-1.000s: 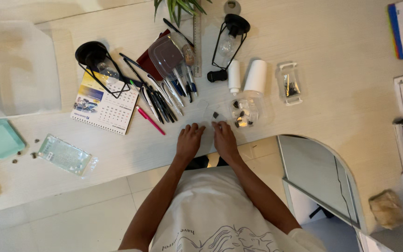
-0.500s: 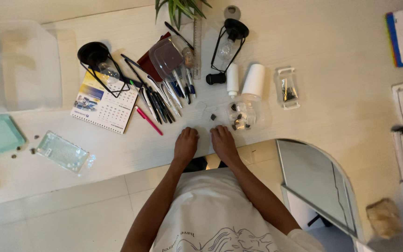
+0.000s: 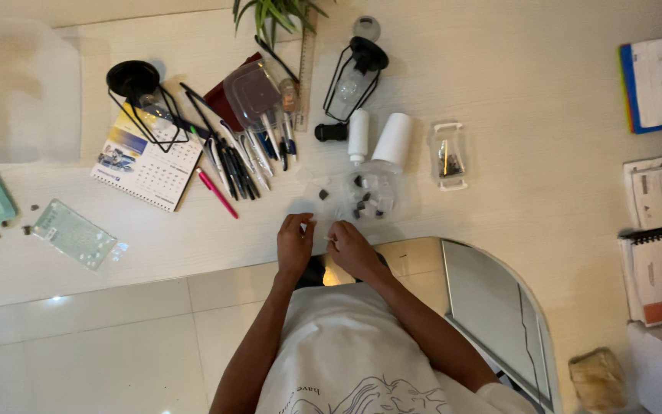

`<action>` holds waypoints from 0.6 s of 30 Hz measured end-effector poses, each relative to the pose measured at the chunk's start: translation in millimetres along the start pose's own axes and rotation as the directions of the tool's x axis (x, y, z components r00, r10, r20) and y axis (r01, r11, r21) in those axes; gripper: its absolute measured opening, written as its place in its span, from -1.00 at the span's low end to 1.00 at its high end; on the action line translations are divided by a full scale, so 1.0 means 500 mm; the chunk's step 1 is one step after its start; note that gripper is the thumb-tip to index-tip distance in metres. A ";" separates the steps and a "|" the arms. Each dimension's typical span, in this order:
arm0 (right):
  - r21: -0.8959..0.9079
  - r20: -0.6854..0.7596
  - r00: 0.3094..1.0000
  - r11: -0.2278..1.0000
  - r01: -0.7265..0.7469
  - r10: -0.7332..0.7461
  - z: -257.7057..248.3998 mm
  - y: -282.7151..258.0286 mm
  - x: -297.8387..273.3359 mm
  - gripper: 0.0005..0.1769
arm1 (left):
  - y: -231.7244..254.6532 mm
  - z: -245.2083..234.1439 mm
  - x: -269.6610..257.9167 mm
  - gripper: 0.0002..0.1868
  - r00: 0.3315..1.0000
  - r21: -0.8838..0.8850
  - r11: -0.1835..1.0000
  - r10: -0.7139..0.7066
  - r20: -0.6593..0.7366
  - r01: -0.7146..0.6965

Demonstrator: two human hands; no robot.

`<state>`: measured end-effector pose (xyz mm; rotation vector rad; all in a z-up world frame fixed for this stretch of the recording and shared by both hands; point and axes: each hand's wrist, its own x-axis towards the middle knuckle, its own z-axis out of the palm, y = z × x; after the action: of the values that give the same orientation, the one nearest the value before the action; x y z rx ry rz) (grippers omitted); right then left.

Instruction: The person organizes small black components into a clear plastic container and places it on the desk. They then pick up various pens and markers from the table and place them into a white paper cup. The person continues to sort through the stationery items, placing them into the cup one by one.

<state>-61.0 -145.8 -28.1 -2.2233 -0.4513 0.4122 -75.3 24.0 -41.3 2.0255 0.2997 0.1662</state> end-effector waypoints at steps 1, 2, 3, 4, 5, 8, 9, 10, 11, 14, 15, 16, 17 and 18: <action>0.050 0.016 1.000 0.999 0.007 -0.008 -0.017 -0.002 -0.002 -0.80 | 0.013 0.005 0.000 -0.85 1.000 -0.002 1.000 0.000 -0.013 0.000; 0.099 0.031 0.999 0.995 0.012 -0.016 -0.037 0.001 -0.005 -0.79 | 0.026 0.012 0.001 -0.87 1.000 -0.006 1.000 0.000 -0.026 0.000; 0.148 0.046 0.999 0.989 0.017 -0.024 -0.054 0.006 -0.007 -0.79 | 0.040 0.019 0.002 -0.89 0.999 -0.010 1.000 0.000 -0.039 0.000; 0.168 -0.010 1.000 0.985 0.028 -0.027 -0.067 0.012 -0.010 -0.79 | 0.053 0.026 0.002 -0.89 0.999 -0.024 1.000 -0.013 -0.047 0.011; 0.187 -0.065 0.997 0.982 0.040 -0.028 -0.078 0.018 -0.013 -0.80 | 0.066 0.035 0.002 -0.90 0.998 -0.037 0.999 -0.025 -0.054 0.023; 0.187 -0.179 0.983 0.982 -0.009 0.043 -0.111 0.047 -0.021 -0.80 | 0.096 0.062 0.000 -0.92 0.997 -0.071 0.997 0.016 -0.077 -0.021; 0.180 -0.207 0.975 0.983 -0.040 0.078 -0.122 0.060 -0.022 -0.79 | 0.104 0.072 -0.001 -0.92 0.996 -0.080 0.996 0.042 -0.085 -0.049; 0.181 -0.247 0.966 0.983 -0.030 0.075 -0.132 0.072 -0.022 -0.80 | 0.111 0.084 -0.001 -0.92 0.996 -0.087 0.995 0.049 -0.076 -0.056; 0.182 -0.286 0.956 0.983 -0.019 0.071 -0.143 0.084 -0.021 -0.81 | 0.118 0.096 -0.001 -0.92 0.996 -0.095 0.993 0.057 -0.068 -0.063; 0.199 -0.331 0.936 0.979 -0.050 0.115 -0.169 0.119 -0.023 -0.83 | 0.137 0.122 -0.004 -0.91 0.997 -0.096 0.992 0.077 -0.017 -0.078; 0.205 -0.336 0.932 0.976 -0.070 0.138 -0.178 0.128 -0.023 -0.84 | 0.143 0.130 -0.004 -0.90 0.996 -0.094 0.992 0.084 0.004 -0.084; 0.211 -0.345 0.928 0.975 -0.066 0.137 -0.186 0.136 -0.023 -0.85 | 0.151 0.137 -0.004 -0.89 0.999 -0.092 0.994 0.053 0.011 -0.052; 0.217 -0.354 0.925 0.974 -0.061 0.137 -0.194 0.142 -0.022 -0.85 | 0.159 0.143 -0.005 -0.87 1.000 -0.089 0.996 0.022 0.018 -0.021; 0.224 -0.365 0.921 0.973 -0.056 0.136 -0.199 0.147 -0.022 -0.86 | 0.165 0.147 -0.006 -0.85 1.000 -0.086 0.996 -0.007 0.025 0.009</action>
<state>-14.2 -260.4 -21.9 -2.0582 -0.0856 0.0682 -48.4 -75.3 -1.4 1.9392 0.2808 0.1469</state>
